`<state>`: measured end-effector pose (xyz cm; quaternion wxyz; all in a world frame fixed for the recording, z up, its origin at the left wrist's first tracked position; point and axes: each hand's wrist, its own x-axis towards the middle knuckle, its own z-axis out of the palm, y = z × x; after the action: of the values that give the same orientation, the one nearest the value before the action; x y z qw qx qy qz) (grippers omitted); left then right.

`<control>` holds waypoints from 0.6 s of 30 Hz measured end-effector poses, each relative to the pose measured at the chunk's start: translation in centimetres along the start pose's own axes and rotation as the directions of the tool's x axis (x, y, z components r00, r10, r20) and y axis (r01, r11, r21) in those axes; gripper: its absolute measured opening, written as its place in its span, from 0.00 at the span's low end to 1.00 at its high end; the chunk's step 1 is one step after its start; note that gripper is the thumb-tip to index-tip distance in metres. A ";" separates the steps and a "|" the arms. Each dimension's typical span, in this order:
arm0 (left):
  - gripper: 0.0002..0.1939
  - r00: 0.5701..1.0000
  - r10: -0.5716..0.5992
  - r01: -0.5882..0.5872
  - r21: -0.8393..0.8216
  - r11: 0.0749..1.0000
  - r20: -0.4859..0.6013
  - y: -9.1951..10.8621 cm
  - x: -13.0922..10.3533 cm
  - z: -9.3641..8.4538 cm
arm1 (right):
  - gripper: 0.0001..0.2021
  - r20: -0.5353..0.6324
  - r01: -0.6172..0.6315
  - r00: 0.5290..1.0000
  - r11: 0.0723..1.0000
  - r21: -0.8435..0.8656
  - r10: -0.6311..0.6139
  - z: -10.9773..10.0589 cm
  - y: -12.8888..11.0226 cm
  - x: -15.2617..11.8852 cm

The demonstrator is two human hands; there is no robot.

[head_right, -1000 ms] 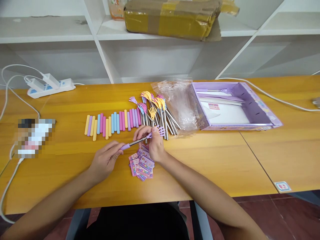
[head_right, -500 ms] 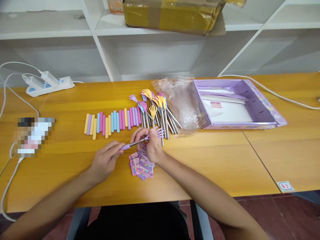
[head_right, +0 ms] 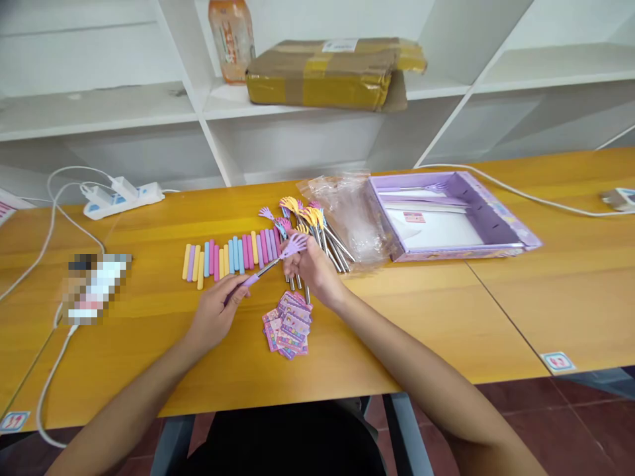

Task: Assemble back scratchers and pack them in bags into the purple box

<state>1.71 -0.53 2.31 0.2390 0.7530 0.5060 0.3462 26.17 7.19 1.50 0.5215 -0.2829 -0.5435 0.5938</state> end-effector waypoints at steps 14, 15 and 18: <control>0.13 0.969 -0.090 0.077 0.066 0.995 0.230 2.1 -1.0 -3.3 | 0.14 0.655 0.628 0.619 -0.229 -0.744 -0.433 -2.2 -5.8 -5.2; 0.13 0.971 -0.066 0.047 0.086 0.995 0.230 2.3 -1.3 -3.4 | 0.13 0.670 0.638 0.600 -0.244 -0.731 -0.438 -2.0 -6.2 -5.4; 0.13 0.980 0.076 -0.118 0.234 0.965 0.183 2.6 -2.5 -3.5 | 0.10 0.698 0.650 0.573 -0.281 -0.706 -0.430 -1.2 -6.9 -6.1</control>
<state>-0.05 -3.78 5.70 0.1704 0.8276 0.4844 0.2266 31.23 1.04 6.31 0.3479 -0.2148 -0.8859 -0.2190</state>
